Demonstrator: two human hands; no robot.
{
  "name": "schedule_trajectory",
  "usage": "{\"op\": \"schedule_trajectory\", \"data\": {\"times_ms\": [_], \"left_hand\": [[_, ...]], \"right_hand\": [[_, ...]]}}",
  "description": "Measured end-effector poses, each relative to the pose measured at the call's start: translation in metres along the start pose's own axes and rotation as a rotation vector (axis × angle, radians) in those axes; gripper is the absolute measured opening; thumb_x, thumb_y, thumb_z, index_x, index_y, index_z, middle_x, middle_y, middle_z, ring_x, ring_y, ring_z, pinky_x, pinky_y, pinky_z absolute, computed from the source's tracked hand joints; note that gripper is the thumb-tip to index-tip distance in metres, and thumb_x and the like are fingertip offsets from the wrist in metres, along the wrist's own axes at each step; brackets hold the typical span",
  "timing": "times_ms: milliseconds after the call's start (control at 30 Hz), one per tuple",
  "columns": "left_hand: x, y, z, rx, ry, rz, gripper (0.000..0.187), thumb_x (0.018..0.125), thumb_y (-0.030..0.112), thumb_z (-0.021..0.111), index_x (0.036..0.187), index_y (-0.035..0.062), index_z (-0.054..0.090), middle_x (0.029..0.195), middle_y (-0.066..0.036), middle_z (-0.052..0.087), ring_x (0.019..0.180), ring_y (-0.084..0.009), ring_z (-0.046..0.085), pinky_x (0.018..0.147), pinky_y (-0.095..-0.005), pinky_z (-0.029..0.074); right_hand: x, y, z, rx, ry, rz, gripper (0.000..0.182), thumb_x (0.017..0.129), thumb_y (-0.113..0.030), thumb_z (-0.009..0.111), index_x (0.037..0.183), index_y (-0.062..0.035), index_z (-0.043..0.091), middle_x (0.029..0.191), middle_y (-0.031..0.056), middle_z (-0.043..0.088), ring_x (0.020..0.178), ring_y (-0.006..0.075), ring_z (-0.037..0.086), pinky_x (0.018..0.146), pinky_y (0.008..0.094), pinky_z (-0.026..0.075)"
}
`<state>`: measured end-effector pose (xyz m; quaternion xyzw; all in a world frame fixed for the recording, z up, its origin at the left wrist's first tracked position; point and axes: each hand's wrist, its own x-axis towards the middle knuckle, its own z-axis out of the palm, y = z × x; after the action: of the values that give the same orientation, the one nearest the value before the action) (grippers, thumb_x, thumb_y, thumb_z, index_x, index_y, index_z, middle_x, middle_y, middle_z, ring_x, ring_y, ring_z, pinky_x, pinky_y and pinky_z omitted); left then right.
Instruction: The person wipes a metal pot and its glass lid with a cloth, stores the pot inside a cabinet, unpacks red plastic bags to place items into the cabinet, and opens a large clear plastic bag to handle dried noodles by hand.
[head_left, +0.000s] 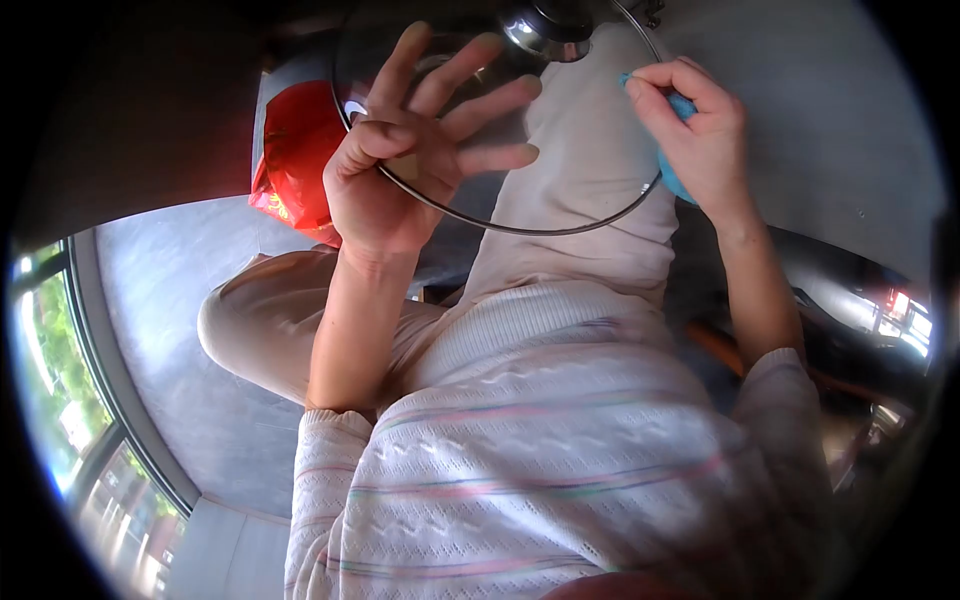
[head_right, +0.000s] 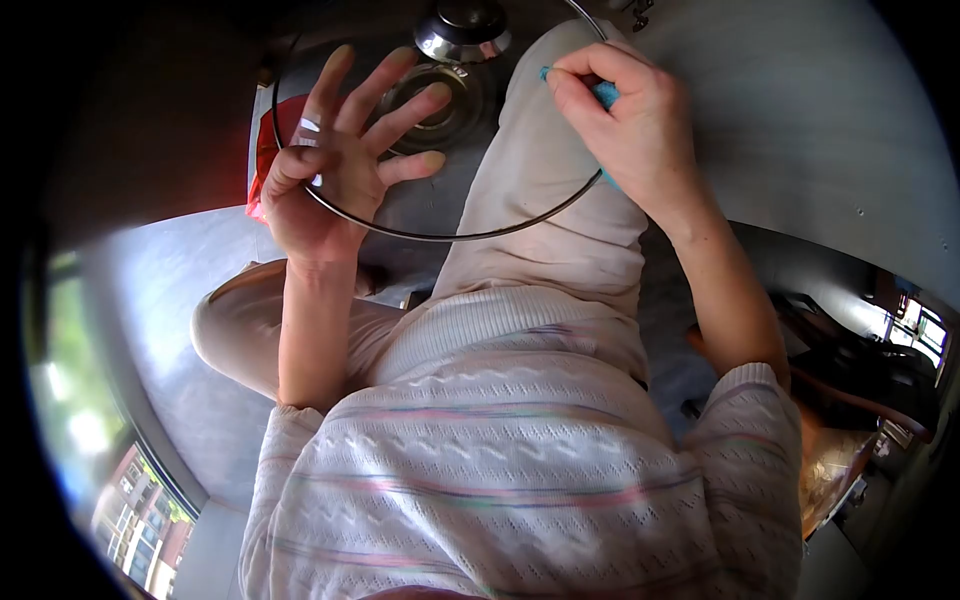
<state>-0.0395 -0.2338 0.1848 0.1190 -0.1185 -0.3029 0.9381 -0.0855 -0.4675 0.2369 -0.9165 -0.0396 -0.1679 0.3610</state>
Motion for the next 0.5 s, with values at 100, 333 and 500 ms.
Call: {"op": "schedule_trajectory", "data": {"times_ms": [100, 333, 500], "left_hand": [[0.002, 0.0, -0.009, -0.088, 0.012, -0.022, 0.065, 0.074, 0.012, 0.041, 0.138, 0.0084, 0.03, 0.14, -0.028, 0.026, 0.121, -0.0565, 0.029, 0.085, -0.0654, 0.042], [0.005, -0.003, -0.013, -0.096, -0.044, -0.047, 0.071, 0.073, 0.009, 0.049, 0.139, 0.0024, 0.022, 0.143, -0.03, 0.015, 0.126, -0.0547, 0.02, 0.086, -0.0676, 0.039], [0.004, -0.007, -0.007, -0.023, -0.052, -0.045, 0.072, 0.073, 0.011, 0.048, 0.14, 0.0057, 0.022, 0.142, -0.029, 0.017, 0.125, -0.0535, 0.025, 0.085, -0.063, 0.043]], "right_hand": [[0.003, -0.002, -0.002, -0.005, -0.011, -0.029, 0.005, 0.077, -0.003, 0.065, 0.079, -0.0008, 0.061, 0.07, 0.0032, 0.058, 0.061, 0.0117, 0.056, 0.057, 0.0242, 0.044], [0.005, -0.003, 0.001, -0.102, 0.011, -0.104, 0.006, 0.075, -0.004, 0.066, 0.079, -0.0038, 0.062, 0.071, 0.004, 0.059, 0.06, 0.0153, 0.058, 0.055, 0.0257, 0.045], [0.007, -0.005, 0.007, -0.17, 0.024, -0.158, 0.007, 0.075, -0.007, 0.067, 0.078, -0.0051, 0.062, 0.071, 0.0032, 0.059, 0.06, 0.0175, 0.058, 0.053, 0.0267, 0.044]]}}
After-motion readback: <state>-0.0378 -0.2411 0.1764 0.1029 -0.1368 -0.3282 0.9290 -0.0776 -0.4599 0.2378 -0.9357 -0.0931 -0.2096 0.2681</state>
